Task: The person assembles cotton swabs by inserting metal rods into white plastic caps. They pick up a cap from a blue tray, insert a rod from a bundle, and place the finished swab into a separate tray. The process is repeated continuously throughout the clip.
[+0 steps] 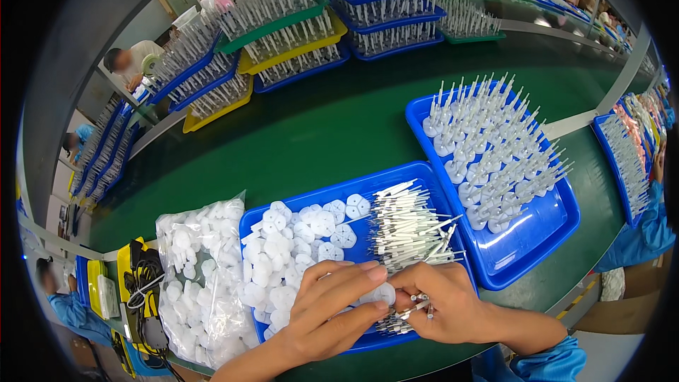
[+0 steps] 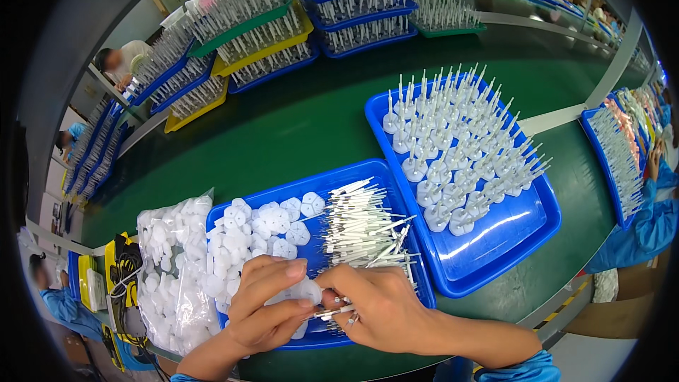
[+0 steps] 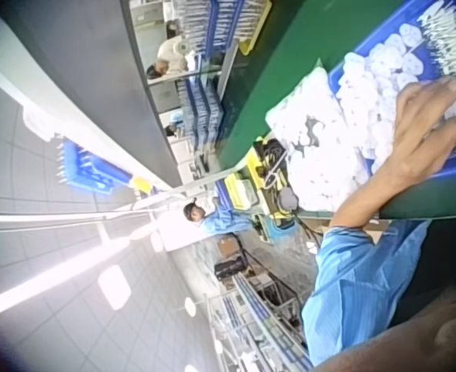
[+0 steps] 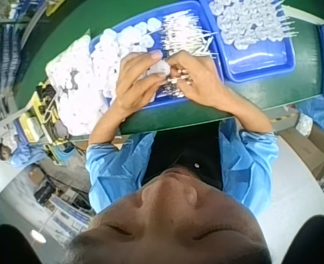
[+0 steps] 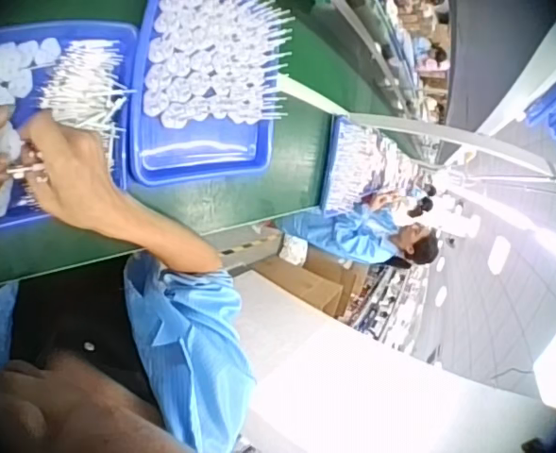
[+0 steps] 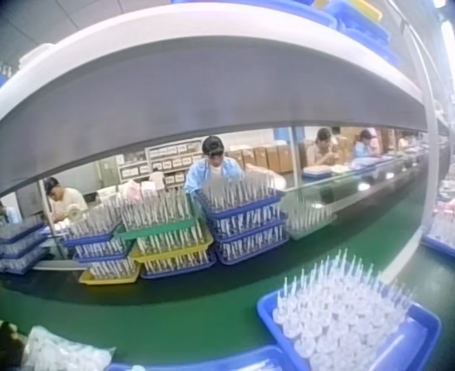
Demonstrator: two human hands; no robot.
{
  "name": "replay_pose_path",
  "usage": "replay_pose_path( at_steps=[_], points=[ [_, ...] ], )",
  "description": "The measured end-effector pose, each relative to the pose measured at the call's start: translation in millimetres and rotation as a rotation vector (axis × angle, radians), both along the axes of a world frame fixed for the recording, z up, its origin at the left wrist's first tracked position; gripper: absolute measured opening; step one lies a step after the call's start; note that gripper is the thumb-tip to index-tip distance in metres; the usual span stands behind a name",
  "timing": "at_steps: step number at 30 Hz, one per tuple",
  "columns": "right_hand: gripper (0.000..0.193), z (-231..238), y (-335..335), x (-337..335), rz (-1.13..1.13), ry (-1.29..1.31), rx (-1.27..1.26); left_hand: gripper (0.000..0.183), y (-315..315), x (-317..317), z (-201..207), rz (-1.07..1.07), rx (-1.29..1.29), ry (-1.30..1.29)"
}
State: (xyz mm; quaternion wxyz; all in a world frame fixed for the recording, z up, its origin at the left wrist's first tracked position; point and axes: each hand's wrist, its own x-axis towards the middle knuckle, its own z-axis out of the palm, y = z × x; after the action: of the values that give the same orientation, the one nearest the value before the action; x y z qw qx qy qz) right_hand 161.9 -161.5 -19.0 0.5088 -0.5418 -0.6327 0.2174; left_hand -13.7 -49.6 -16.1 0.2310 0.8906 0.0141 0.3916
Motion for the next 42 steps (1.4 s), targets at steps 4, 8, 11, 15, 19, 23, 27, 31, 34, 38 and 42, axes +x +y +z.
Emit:
replay_pose_path(
  at_steps=[4, 8, 11, 15, 19, 23, 27, 31, 34, 38, 42],
  points=[
    [0.029, 3.6, -2.0, -1.4, 0.032, 0.067, -0.04, 0.032, 1.1, -2.5, -7.5, -0.035, -0.003, -0.037],
    [0.03, 3.5, -1.3, -0.8, 0.031, 0.08, -0.007, 0.031, -0.6, -5.6, -10.2, -0.039, -0.096, -0.016],
    [0.03, 1.4, -2.0, 1.4, 0.06, 0.069, -0.01, 0.038, -1.1, -8.7, -7.7, -0.064, -0.139, 0.071],
    [0.028, 1.8, -3.0, 0.3, 0.065, 0.113, -0.052, 0.042, 0.3, -8.5, -10.9, -0.067, -0.069, 0.092],
    [0.025, 24.0, -6.4, 3.7, 0.083, 0.229, -0.253, 0.044, -0.3, -5.0, -12.1, -0.027, -0.37, -0.058],
    [0.024, 26.7, -6.6, 21.1, 0.087, 0.326, -0.371, 0.046, 8.1, -16.3, -14.4, 0.029, -0.798, -0.102],
    [0.021, 18.8, -5.2, 15.3, 0.066, 0.36, -0.35, 0.027, 8.2, -6.2, 14.1, 0.219, -0.921, 0.202],
    [0.024, 20.8, -1.1, 10.5, 0.001, 0.23, -0.183, 0.022, 5.3, -2.5, 7.8, 0.059, -1.115, 0.138],
    [0.026, 13.3, 0.7, 9.8, -0.026, 0.123, -0.164, 0.022, 7.2, -8.3, 4.3, -0.067, -1.309, 0.148],
    [0.024, 16.1, 0.7, 12.3, -0.023, 0.014, -0.182, 0.022, 8.9, -11.1, 0.5, -0.158, -1.517, 0.076],
    [0.02, 13.8, 0.5, 14.0, -0.009, 0.02, -0.145, 0.021, 13.0, -12.2, -7.0, -0.245, -1.449, 0.02]
  ],
)
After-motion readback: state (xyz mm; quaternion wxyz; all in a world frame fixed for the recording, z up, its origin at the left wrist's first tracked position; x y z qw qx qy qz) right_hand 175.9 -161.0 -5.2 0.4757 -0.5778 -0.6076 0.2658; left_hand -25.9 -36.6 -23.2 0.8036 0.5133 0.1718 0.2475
